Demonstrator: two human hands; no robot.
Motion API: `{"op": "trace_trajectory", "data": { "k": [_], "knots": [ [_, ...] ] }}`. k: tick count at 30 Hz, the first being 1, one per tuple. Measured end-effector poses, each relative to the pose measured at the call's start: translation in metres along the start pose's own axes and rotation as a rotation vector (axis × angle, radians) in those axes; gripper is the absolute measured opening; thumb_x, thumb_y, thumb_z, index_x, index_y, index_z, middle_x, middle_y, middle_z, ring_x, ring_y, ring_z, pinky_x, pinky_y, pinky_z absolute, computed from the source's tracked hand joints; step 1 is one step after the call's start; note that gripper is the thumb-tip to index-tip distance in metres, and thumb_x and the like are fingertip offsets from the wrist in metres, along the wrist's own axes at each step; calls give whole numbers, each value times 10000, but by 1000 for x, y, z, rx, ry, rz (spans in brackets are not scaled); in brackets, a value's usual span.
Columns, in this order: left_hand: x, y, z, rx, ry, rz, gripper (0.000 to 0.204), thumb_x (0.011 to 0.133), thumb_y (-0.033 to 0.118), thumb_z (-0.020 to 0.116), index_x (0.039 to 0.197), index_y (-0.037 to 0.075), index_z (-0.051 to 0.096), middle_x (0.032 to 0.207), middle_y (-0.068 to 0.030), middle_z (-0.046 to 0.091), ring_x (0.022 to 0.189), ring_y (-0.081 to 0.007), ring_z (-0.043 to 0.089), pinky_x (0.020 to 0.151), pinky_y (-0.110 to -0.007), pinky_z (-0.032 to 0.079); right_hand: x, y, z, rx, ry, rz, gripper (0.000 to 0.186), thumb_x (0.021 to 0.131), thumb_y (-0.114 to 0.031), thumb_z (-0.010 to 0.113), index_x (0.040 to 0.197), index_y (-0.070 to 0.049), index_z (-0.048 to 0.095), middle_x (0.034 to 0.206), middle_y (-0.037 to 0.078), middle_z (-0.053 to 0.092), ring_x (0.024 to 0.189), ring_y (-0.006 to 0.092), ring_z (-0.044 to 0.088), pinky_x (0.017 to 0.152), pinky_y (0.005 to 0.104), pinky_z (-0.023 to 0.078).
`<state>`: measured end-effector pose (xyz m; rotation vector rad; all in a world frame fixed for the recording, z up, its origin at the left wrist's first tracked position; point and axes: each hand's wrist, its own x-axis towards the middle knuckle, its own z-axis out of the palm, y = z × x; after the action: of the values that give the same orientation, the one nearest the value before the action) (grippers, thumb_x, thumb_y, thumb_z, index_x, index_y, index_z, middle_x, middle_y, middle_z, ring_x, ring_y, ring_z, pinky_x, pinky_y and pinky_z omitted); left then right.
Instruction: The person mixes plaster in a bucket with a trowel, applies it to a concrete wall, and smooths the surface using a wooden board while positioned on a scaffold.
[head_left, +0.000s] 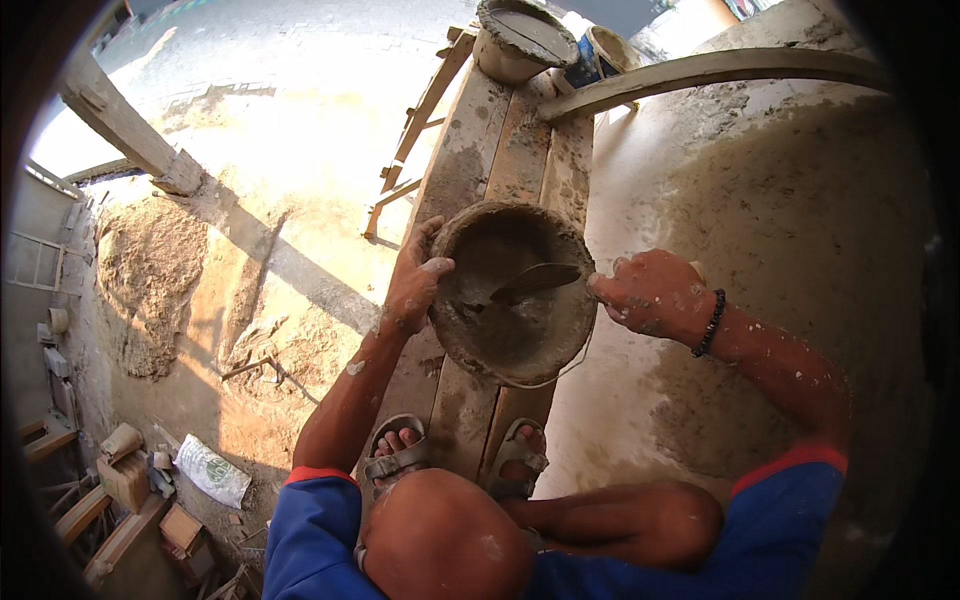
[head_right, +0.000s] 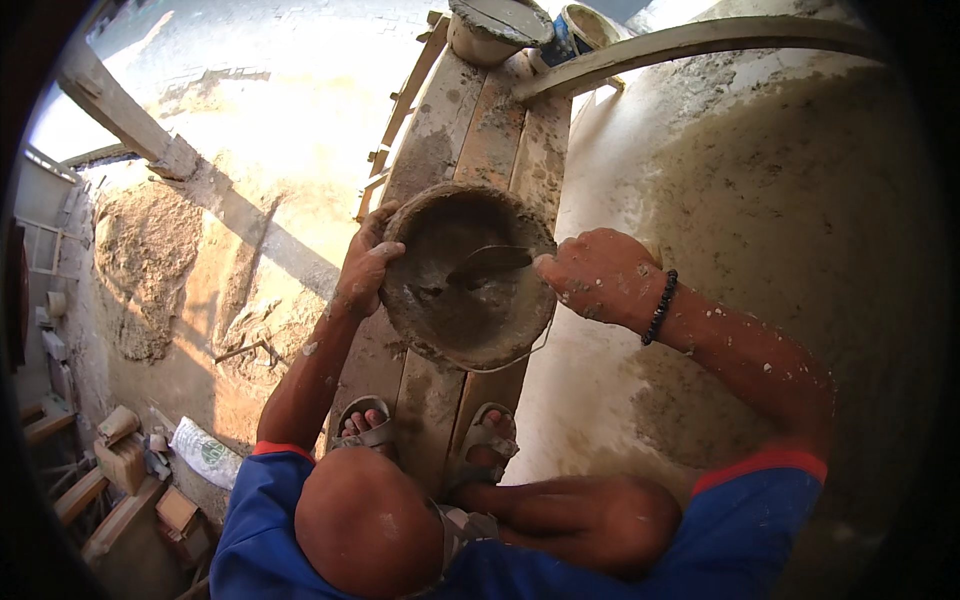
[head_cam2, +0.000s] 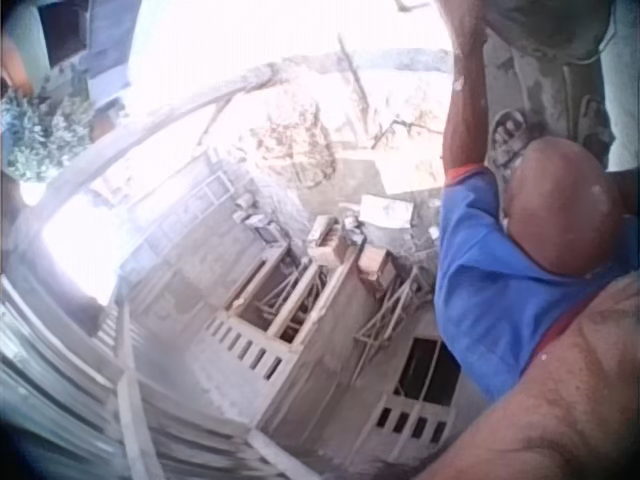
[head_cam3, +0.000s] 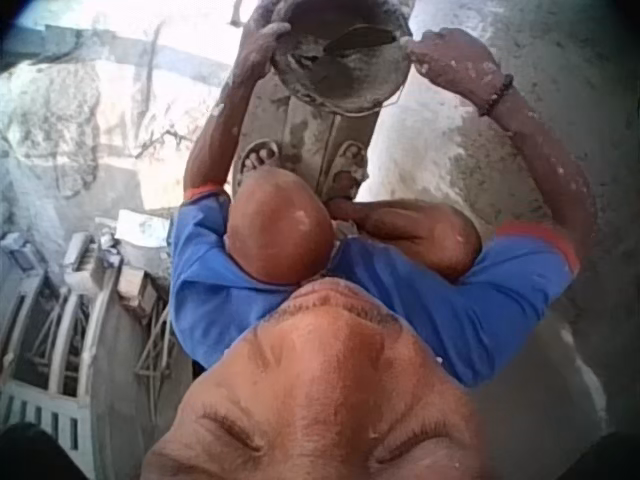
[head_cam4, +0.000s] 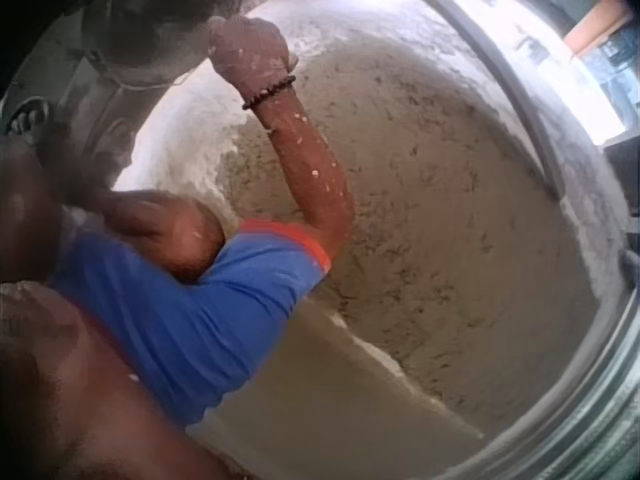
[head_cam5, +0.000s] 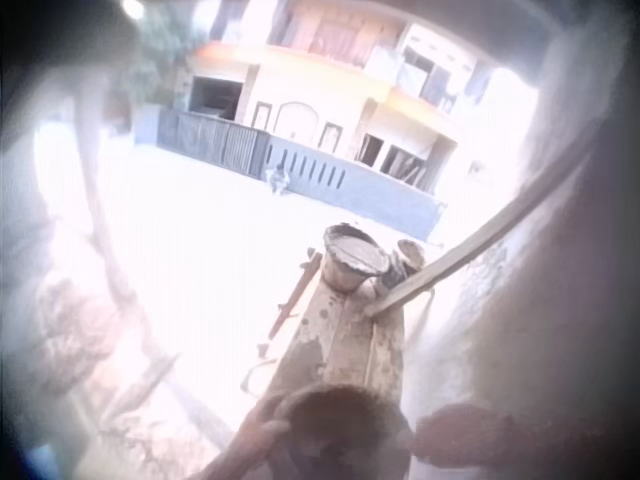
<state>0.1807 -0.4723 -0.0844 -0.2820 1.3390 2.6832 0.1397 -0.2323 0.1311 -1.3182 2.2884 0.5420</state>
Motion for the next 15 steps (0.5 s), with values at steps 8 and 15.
{"op": "trace_trajectory", "data": {
  "k": [8,15],
  "knots": [
    [-69,-42,28,58,122,36,729,825,41,553,1443,-71,184,1424,-209,336,1295,-271,381,1089,-350,307,82,14,68,114,7,291,134,798,-172,586,842,-48,612,762,167,645,756,325,656,674,441,519],
    [-52,-15,25,358,-66,126,666,785,5,511,1390,-53,241,1321,-212,441,1217,-258,430,1047,-337,343,77,13,71,61,18,94,104,754,-143,613,745,-45,647,727,163,661,730,331,673,657,421,541]
  ]
}}
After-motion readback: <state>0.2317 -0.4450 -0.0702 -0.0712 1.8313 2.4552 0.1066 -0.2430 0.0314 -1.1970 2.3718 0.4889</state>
